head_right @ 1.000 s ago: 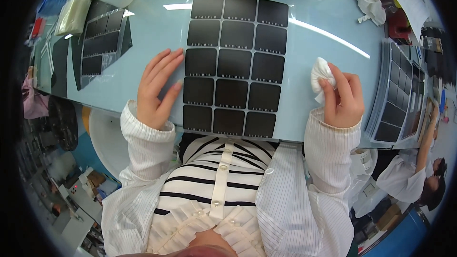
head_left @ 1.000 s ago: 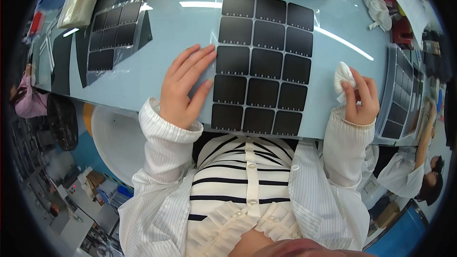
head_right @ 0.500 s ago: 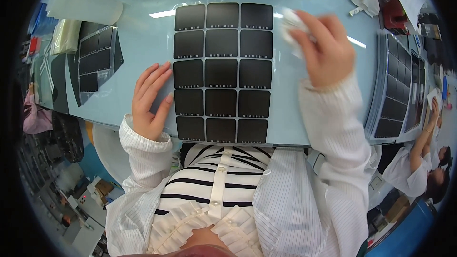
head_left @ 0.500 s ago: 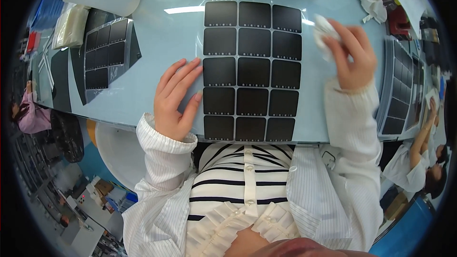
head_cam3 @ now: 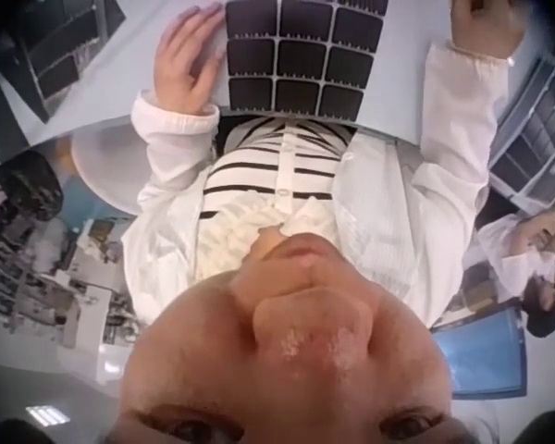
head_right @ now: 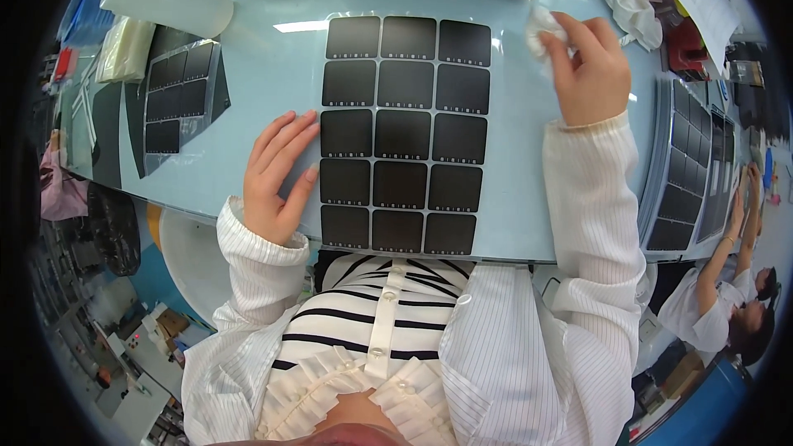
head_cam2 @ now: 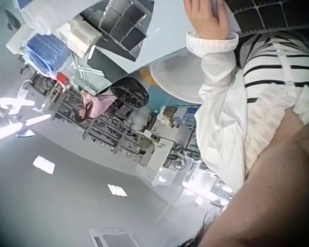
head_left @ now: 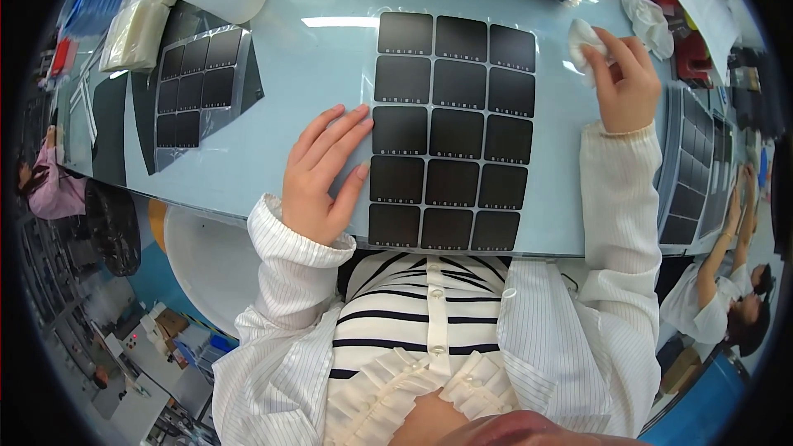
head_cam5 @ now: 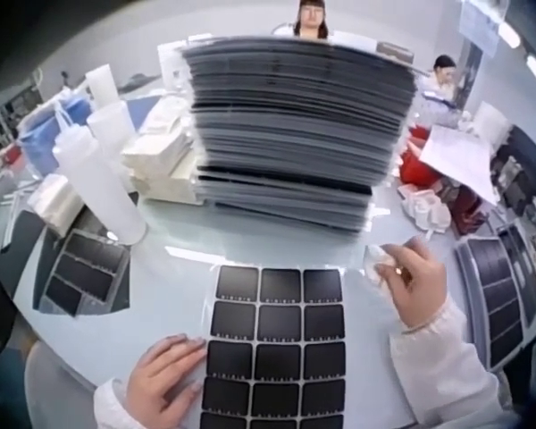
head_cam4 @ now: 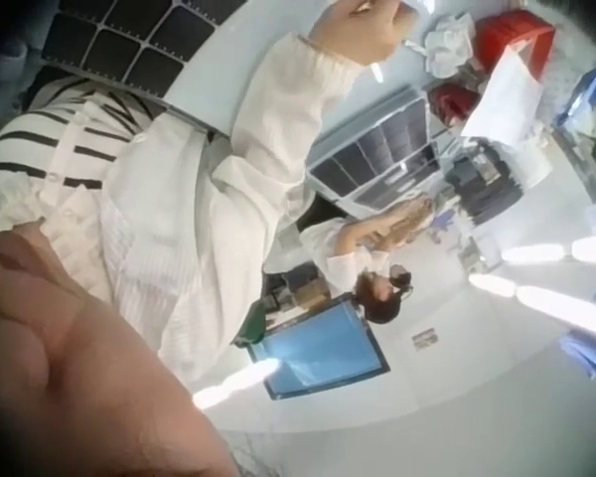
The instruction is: Cleaning and inspecting film sheets at a workstation.
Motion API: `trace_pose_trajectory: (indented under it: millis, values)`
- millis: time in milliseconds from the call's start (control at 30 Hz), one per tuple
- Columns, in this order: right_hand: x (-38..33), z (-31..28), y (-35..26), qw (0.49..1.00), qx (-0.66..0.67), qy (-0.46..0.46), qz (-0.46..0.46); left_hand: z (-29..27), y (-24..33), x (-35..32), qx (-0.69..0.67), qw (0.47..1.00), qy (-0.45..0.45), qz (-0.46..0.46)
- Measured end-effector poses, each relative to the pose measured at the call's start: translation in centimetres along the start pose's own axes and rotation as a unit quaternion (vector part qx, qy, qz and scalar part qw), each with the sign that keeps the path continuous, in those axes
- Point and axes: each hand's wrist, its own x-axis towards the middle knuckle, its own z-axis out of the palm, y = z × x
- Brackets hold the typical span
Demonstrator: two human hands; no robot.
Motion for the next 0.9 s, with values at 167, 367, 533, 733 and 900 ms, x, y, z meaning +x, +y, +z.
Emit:
trace_pose_trajectory:
  millis: [167,367,533,733,900]
  values:
    - [1.2,3.9,-3.4,0.993,0.076,-0.059,-0.064,0.2,-0.3,-0.1,0.003,1.0,0.002,0.004]
    - [2.8,8.8,-10.6,0.982,0.124,-0.096,-0.104,-0.1,-0.2,0.0,-0.009,1.0,0.005,0.001]
    - [3.7,10.5,-12.2,0.976,0.131,-0.09,-0.149,0.0,-0.4,0.0,-0.02,1.0,-0.001,0.001]
    - [1.8,6.3,-4.7,0.991,0.064,-0.071,-0.092,-0.1,-0.4,-0.3,-0.007,1.0,-0.001,0.007]
    - [1.1,5.6,-4.6,0.994,0.085,-0.051,-0.05,0.0,-0.4,0.0,-0.004,1.0,-0.007,0.004]
